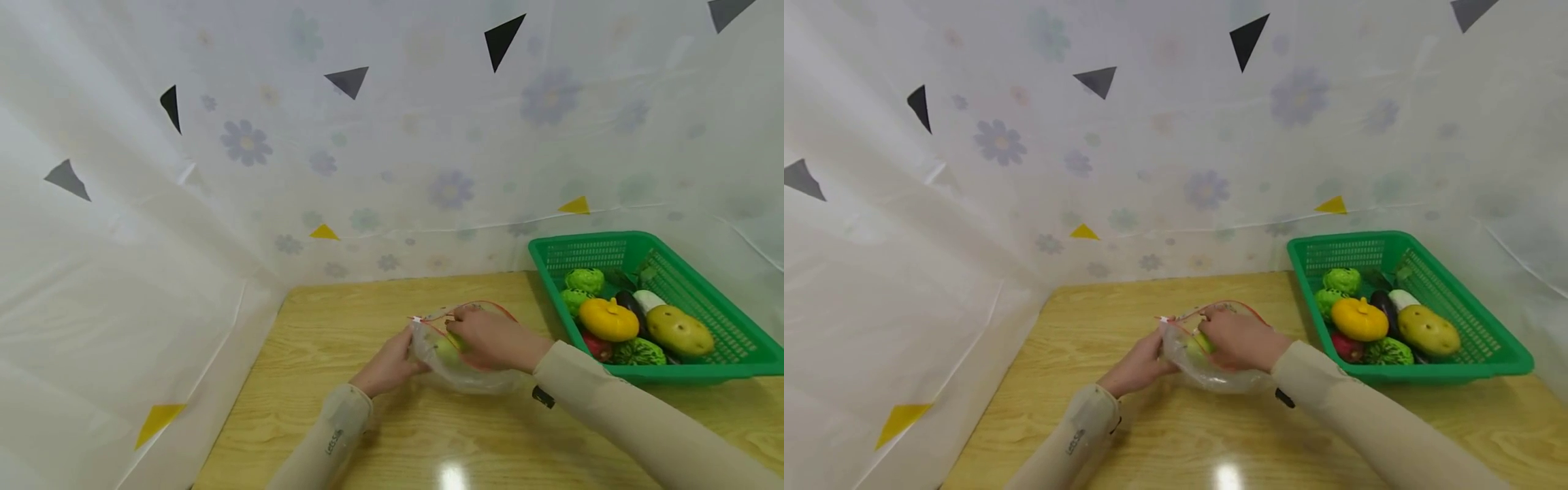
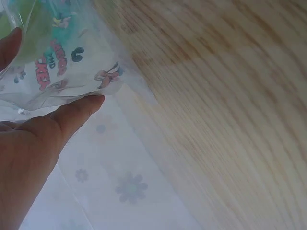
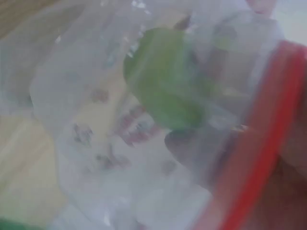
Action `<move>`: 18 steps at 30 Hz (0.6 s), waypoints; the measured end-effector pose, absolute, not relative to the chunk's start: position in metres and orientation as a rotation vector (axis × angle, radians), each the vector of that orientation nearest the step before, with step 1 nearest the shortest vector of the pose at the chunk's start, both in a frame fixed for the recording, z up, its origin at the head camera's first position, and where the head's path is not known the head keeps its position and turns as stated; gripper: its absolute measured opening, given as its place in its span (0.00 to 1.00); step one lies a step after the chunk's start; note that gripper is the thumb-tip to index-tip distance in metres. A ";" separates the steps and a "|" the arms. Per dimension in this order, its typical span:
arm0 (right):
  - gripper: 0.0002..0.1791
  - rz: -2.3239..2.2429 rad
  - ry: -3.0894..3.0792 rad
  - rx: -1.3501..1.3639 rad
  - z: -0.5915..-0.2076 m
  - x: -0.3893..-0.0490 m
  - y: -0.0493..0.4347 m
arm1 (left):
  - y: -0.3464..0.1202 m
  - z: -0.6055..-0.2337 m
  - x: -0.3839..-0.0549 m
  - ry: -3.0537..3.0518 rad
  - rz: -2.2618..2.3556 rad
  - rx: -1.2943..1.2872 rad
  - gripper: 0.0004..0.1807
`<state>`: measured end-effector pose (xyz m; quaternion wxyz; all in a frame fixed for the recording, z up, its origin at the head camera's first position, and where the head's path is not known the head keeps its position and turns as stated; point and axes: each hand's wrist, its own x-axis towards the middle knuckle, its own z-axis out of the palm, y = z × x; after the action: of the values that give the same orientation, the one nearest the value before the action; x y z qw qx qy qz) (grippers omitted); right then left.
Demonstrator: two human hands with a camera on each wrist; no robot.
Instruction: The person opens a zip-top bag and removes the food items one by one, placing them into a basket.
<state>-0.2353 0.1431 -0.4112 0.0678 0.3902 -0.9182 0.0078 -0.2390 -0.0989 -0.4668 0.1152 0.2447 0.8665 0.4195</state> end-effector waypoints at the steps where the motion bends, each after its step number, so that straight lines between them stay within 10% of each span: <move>1: 0.24 -0.007 -2.736 1.170 -0.408 -0.233 0.145 | -0.099 -0.466 -0.239 2.533 1.232 0.725 0.40; 18: 0.29 0.148 -2.737 0.983 -0.348 -0.194 0.209 | -0.096 -0.469 -0.243 2.561 1.266 0.685 0.40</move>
<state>-0.1939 0.2091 -0.3477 0.1147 0.3355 -0.9337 0.0504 -0.2431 -0.0956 -0.4689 0.1017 0.2318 0.8673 0.4287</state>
